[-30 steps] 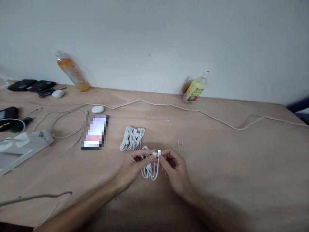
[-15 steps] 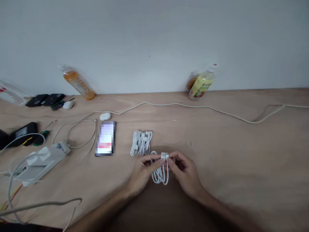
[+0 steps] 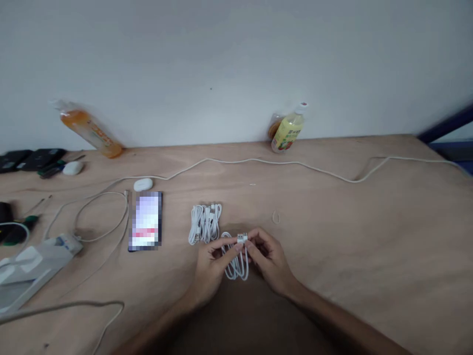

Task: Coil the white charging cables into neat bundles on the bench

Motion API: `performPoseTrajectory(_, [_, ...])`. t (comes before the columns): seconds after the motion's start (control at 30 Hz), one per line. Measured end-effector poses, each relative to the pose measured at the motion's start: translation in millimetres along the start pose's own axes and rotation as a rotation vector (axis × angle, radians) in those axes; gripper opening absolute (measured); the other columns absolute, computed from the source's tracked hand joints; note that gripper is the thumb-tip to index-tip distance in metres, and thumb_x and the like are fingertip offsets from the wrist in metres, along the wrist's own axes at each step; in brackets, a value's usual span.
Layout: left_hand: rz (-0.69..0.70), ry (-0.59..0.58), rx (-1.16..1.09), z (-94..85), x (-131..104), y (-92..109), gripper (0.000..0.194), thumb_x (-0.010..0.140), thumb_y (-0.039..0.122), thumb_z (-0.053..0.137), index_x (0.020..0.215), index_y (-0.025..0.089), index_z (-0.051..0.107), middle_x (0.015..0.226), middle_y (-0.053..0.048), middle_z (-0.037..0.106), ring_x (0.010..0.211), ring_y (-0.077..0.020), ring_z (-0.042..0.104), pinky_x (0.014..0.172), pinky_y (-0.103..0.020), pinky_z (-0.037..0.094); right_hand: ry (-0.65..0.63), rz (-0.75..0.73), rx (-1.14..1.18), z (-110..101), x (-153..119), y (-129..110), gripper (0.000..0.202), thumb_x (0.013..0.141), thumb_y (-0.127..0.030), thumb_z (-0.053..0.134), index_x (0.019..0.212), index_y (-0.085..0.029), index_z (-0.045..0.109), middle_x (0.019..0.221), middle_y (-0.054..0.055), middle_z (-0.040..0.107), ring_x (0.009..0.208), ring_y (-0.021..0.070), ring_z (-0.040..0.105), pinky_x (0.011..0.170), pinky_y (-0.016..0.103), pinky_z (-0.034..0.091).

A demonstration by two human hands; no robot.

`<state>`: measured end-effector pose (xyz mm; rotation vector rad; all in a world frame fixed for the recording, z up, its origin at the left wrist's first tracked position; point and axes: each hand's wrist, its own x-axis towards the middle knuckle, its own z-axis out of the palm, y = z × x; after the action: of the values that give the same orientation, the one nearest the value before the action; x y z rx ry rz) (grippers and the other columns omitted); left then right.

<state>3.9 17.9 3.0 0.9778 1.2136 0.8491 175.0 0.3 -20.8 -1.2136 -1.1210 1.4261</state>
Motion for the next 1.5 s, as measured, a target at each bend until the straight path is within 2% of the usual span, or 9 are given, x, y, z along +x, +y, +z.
performPoseTrajectory(0.1, [-0.003,-0.063,-0.039,0.1,2,1,0.038,0.074,0.056,0.095,0.094,0.024,0.092,0.077,-0.004,0.082,0.072,-0.0221,0.072,0.075,-0.034,0.060,0.038,-0.001,0.028,3,1,1,0.046,0.094,-0.069,0.072,0.086,-0.024,0.062,0.068,-0.004,0.058,0.056,0.0128,0.049,0.055,0.026,0.043])
performPoseTrajectory(0.23, [0.063,-0.057,-0.093,1.5,2,-2,0.042,0.071,0.054,0.097,0.095,0.020,0.092,0.081,-0.006,0.084,0.074,-0.0212,0.072,0.071,-0.030,0.056,0.039,-0.059,0.030,4,3,1,0.049,0.088,-0.071,0.076,0.083,-0.025,0.057,0.067,-0.005,0.055,0.055,0.0129,0.047,0.054,0.025,0.042])
performPoseTrajectory(0.33, [0.121,-0.065,-0.133,5.4,0,-3,0.041,0.070,0.052,0.099,0.093,0.019,0.092,0.081,-0.006,0.084,0.070,-0.0185,0.070,0.068,-0.028,0.054,0.003,-0.116,0.016,4,3,-3,0.051,0.087,-0.073,0.073,0.081,-0.026,0.054,0.060,-0.008,0.046,0.053,0.0134,0.043,0.053,0.025,0.041])
performPoseTrajectory(0.43, [0.154,-0.036,-0.175,10.4,-5,-1,0.043,0.060,0.050,0.104,0.086,0.018,0.091,0.076,-0.005,0.082,0.067,-0.0173,0.068,0.065,-0.027,0.053,-0.022,-0.160,0.002,4,2,-7,0.053,0.085,-0.076,0.072,0.080,-0.027,0.052,0.058,-0.008,0.044,0.053,0.0137,0.042,0.053,0.026,0.039])
performPoseTrajectory(0.6, [0.174,0.015,-0.164,14.5,-14,4,0.054,0.050,0.057,0.106,0.082,0.016,0.090,0.076,-0.007,0.082,0.065,-0.0179,0.068,0.064,-0.028,0.052,-0.055,-0.182,0.022,3,0,-9,0.053,0.082,-0.075,0.072,0.078,-0.027,0.050,0.057,-0.008,0.044,0.053,0.0136,0.041,0.054,0.026,0.037])
performPoseTrajectory(0.8, [0.191,0.047,-0.155,14.3,-15,4,0.053,0.048,0.055,0.107,0.080,0.017,0.089,0.078,-0.007,0.082,0.070,-0.0182,0.068,0.068,-0.029,0.053,-0.050,-0.178,0.031,4,0,-13,0.049,0.081,-0.071,0.074,0.075,-0.027,0.052,0.058,-0.008,0.047,0.054,0.0143,0.041,0.055,0.027,0.036])
performPoseTrajectory(0.97, [0.206,0.054,-0.119,11.2,-12,1,0.051,0.050,0.056,0.106,0.077,0.017,0.088,0.075,-0.005,0.080,0.068,-0.0176,0.066,0.066,-0.029,0.051,-0.037,-0.183,0.046,6,0,-19,0.047,0.078,-0.065,0.080,0.071,-0.027,0.053,0.056,-0.008,0.048,0.053,0.0137,0.041,0.054,0.027,0.036])
performPoseTrajectory(1.13, [0.192,0.036,-0.131,6.2,-6,-2,0.050,0.050,0.052,0.106,0.081,0.017,0.089,0.070,-0.003,0.078,0.062,-0.0150,0.062,0.060,-0.026,0.046,-0.009,-0.171,0.033,6,0,-19,0.049,0.078,-0.068,0.081,0.073,-0.026,0.057,0.057,-0.007,0.051,0.052,0.0128,0.041,0.052,0.026,0.034])
performPoseTrajectory(1.5, [0.153,0.032,-0.189,3.3,-1,-8,0.054,0.051,0.055,0.106,0.088,0.018,0.091,0.080,-0.007,0.083,0.069,-0.0187,0.068,0.065,-0.029,0.053,-0.003,-0.135,0.023,3,-1,-17,0.047,0.080,-0.070,0.083,0.081,-0.024,0.070,0.059,-0.004,0.057,0.051,0.0135,0.043,0.048,0.026,0.033])
